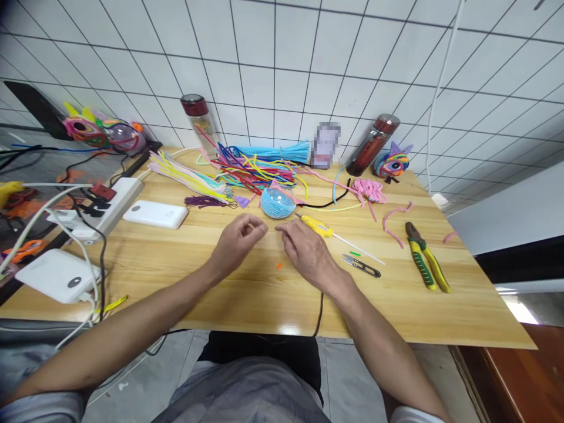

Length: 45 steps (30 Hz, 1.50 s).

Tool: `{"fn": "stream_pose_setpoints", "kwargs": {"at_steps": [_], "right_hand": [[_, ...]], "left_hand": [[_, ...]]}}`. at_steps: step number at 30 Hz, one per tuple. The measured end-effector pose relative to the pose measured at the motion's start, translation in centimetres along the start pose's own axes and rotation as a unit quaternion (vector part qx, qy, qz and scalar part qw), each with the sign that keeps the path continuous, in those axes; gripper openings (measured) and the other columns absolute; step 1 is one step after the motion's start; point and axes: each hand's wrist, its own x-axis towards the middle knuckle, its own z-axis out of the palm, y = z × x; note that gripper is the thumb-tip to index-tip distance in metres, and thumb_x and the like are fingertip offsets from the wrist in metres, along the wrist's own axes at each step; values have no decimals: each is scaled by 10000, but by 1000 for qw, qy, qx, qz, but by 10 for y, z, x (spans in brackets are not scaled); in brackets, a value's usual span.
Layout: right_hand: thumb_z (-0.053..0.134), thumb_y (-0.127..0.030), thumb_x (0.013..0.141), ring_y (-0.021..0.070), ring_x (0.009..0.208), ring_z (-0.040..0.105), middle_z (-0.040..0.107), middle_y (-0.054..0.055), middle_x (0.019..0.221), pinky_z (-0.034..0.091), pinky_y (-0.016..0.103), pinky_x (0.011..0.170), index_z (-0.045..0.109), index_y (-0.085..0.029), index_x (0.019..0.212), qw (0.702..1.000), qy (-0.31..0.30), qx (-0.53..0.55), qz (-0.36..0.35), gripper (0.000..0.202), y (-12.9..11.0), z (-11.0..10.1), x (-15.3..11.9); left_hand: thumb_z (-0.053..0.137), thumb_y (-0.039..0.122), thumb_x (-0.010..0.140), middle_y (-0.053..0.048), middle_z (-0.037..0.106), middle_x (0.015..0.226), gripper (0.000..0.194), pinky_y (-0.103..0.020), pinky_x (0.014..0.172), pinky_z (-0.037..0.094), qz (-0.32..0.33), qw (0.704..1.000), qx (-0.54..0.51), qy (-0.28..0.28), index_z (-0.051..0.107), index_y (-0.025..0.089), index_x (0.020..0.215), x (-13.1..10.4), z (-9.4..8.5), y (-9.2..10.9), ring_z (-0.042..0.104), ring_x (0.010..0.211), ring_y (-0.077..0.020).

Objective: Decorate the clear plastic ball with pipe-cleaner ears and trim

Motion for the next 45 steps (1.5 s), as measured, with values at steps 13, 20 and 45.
{"fn": "stream_pose_setpoints", "kwargs": {"at_steps": [13, 20, 45], "right_hand": [[530, -234, 1021, 231, 859, 672, 706, 69, 930, 544, 369, 820, 757, -223, 1107, 989, 99, 12, 105, 243, 40, -2, -4], [615, -257, 986, 207, 812, 670, 738, 45, 915, 565, 351, 770, 749, -245, 973, 981, 143, 37, 125, 135, 42, -2, -4], [673, -231, 1016, 245, 911, 717, 779, 73, 949, 566, 418, 814, 743, -242, 967, 986, 143, -86, -27, 87, 7, 4, 13]], "left_hand": [[512, 1009, 766, -125, 730, 862, 906, -344, 562, 515, -238, 960, 21, -144, 731, 172, 1034, 119, 1, 4, 703, 621, -251], [672, 830, 802, -105, 771, 1199, 731, -301, 681, 564, -217, 956, 13, -195, 696, 232, 1221, 105, -5, -7, 737, 1021, -293], [972, 539, 628, -155, 634, 1362, 1039, -533, 1106, 553, -26, 985, -96, -141, 413, 184, 1429, 19, -6, -42, 673, 1238, -336]]}}
